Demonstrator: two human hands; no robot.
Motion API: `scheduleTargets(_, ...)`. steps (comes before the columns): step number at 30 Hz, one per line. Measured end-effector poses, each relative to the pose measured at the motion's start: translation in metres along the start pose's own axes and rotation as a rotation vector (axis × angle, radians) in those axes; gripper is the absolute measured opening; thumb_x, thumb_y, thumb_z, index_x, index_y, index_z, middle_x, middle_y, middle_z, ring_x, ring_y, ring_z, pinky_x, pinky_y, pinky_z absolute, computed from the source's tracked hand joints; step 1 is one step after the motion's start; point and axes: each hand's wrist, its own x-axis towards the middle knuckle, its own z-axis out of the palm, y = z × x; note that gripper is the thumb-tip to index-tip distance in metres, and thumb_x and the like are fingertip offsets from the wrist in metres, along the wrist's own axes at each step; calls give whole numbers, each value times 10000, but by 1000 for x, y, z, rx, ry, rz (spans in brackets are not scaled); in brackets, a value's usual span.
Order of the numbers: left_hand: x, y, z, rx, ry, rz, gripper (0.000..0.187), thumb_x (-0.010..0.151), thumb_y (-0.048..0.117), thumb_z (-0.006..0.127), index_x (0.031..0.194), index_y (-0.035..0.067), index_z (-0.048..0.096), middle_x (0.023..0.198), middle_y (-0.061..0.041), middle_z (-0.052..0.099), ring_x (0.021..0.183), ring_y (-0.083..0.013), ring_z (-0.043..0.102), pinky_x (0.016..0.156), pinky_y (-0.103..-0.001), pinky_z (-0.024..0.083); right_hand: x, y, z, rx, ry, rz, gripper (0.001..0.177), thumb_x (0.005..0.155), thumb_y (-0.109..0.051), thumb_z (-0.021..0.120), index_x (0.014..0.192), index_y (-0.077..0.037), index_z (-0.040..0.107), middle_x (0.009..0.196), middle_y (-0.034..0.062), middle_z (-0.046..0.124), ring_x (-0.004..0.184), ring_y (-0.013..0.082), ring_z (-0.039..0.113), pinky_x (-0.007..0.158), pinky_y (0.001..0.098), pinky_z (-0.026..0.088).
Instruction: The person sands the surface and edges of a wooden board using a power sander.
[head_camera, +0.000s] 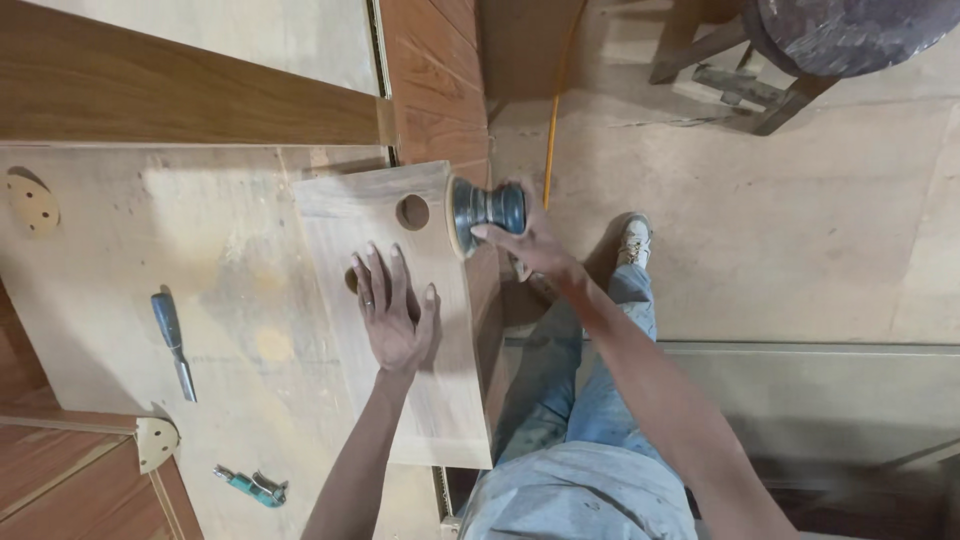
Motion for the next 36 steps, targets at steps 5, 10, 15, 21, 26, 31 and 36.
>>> scheduleTargets(5,-1,-3,0,0,33,22,682,981,468,553,1578,151,457,1667,-200,309,1542,-452,216,1198,-495,304,-6,-16,3,6,-40,-28,667,778,-119,908,1261,-63,452,992,63,544,901,132,608,699,211,534)
scheduleTargets(10,0,-3,3,35,-55,-4,803,958,547,564,1627,163,343,1680,-245,223,1539,-509,145,1189,-528,309,-90,4,2,133,-155,88,774,748,-457,888,1278,-89,461,1046,85,555,936,169,582,725,300,550)
scheduleTargets(15,1,-2,0,62,-111,3,835,960,583,541,1632,137,325,1677,-277,194,1532,-541,135,1188,-531,306,-151,47,-10,-61,-149,59,807,624,-223,1022,1225,-80,505,1045,102,563,986,205,608,838,314,507)
scheduleTargets(21,1,-3,-1,43,-120,10,876,897,588,634,1620,177,358,1677,-267,211,1529,-556,130,1189,-541,299,-43,34,-21,172,-252,-34,846,751,-571,839,1311,-81,437,1101,101,535,1032,203,572,846,384,525)
scheduleTargets(26,1,-6,-1,37,-87,26,847,892,597,631,1603,202,393,1677,-249,232,1526,-555,157,1181,-534,318,30,4,-9,48,-217,-122,737,783,-206,875,1305,-64,373,1066,36,491,1010,154,573,848,268,516)
scheduleTargets(31,3,-8,1,27,-73,41,806,911,607,602,1595,224,416,1678,-233,242,1529,-543,162,1190,-524,312,28,5,-7,332,-302,-22,769,788,-140,877,1310,-117,313,1100,28,498,1036,132,610,867,286,609)
scheduleTargets(36,1,-2,-5,34,-160,-18,821,918,602,591,1624,258,351,1692,-231,187,1538,-543,92,1203,-532,279,-82,64,-25,377,-251,76,875,630,-317,1000,1277,-116,446,1205,121,535,1169,294,562,820,431,568)
